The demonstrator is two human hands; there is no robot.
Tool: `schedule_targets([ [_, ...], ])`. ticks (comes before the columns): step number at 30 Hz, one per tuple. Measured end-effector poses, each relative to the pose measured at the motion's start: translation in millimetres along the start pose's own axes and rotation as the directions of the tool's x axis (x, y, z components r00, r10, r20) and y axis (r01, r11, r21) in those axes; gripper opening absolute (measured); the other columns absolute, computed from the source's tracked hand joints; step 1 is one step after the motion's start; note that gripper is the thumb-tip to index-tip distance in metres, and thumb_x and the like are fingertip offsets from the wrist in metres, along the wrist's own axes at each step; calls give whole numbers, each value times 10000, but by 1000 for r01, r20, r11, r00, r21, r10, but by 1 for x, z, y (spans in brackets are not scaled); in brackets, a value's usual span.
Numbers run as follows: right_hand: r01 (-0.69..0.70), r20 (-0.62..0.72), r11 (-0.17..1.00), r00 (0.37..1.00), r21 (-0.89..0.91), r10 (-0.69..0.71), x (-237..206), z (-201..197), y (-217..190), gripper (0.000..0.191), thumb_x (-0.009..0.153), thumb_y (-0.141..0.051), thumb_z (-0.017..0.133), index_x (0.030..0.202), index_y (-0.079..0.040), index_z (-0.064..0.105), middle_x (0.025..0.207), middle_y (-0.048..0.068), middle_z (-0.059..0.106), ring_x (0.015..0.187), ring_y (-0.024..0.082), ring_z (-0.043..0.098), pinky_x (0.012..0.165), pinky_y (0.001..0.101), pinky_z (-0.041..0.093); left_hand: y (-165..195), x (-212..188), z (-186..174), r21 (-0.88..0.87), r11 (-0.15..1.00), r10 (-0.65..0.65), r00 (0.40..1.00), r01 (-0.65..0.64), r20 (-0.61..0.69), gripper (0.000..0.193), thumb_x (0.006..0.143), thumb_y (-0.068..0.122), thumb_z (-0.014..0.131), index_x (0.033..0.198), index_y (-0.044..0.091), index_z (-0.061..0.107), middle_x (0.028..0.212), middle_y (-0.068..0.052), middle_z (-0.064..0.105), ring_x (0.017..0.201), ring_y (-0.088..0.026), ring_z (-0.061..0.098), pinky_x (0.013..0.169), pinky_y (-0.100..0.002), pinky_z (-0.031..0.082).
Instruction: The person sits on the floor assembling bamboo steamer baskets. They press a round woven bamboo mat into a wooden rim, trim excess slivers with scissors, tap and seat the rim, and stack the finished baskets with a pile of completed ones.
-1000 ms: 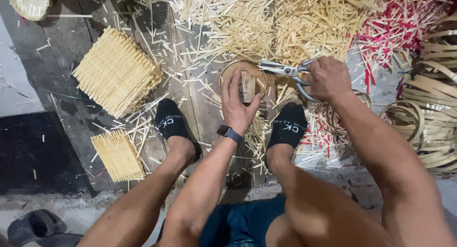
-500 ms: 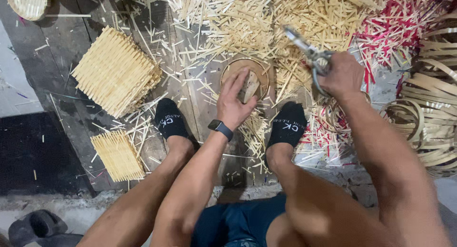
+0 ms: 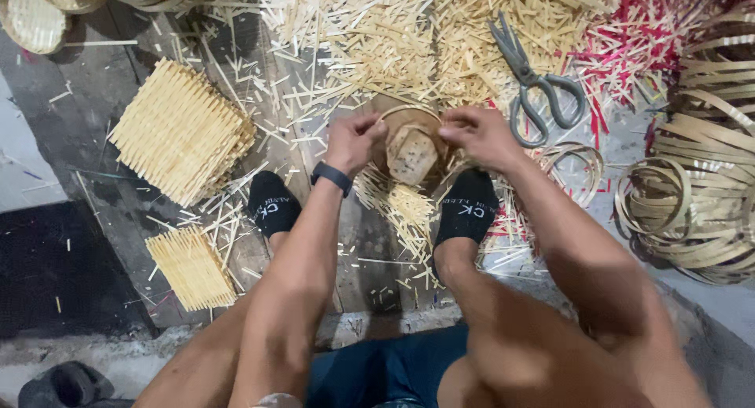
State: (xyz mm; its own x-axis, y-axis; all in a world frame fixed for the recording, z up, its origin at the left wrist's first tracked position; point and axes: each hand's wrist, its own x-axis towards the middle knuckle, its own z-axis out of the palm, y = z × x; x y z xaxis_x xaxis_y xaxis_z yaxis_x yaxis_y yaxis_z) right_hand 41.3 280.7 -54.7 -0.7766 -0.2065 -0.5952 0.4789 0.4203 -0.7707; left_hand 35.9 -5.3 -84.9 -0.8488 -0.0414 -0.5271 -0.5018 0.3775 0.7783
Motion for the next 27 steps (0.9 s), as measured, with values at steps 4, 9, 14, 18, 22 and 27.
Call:
schedule_targets([
  [4,-109,-67,994,992,-31,106,6,3,-8,302,870,-267,814,1115,-94,773,961,104,771,811,156,701,709,289,552,18,10,7,69,990,-132,988,127,84,241,791,195,868,986,62,819,862,-75,801,713,-107,691,677,-263,560],
  [9,-188,-69,974,978,125,197,18,2,11,145,848,-179,853,878,-53,789,730,46,729,592,113,620,549,288,492,37,12,8,250,933,-278,959,258,47,249,752,273,898,941,121,841,831,-56,800,690,-124,709,682,-281,566],
  [14,-140,-121,970,979,198,165,28,6,12,148,826,-124,857,835,0,776,795,32,756,648,72,640,575,233,525,34,10,18,282,939,-188,980,199,-65,207,731,259,908,897,150,850,791,-57,791,664,-132,719,688,-297,576],
  [18,-209,-63,950,971,230,229,13,0,8,177,925,-172,797,1016,-21,779,829,66,735,650,97,615,570,252,504,20,10,20,32,982,-183,983,184,-17,201,789,201,852,935,65,838,859,-90,801,734,-144,712,730,-299,571],
  [22,-387,243,685,922,618,302,-23,-1,10,198,924,-105,696,1043,51,671,877,109,730,708,180,730,688,360,639,-1,-16,21,-661,690,-296,948,296,116,263,922,196,725,1080,-14,739,1074,-116,765,925,-164,709,815,-274,583],
  [27,-304,122,692,946,655,300,-40,25,20,136,949,-47,690,993,65,627,867,130,710,747,237,733,681,359,650,-32,-97,30,-836,334,-223,898,436,379,163,1032,134,615,1065,-25,609,1119,-156,690,1019,-270,675,839,-399,576],
])
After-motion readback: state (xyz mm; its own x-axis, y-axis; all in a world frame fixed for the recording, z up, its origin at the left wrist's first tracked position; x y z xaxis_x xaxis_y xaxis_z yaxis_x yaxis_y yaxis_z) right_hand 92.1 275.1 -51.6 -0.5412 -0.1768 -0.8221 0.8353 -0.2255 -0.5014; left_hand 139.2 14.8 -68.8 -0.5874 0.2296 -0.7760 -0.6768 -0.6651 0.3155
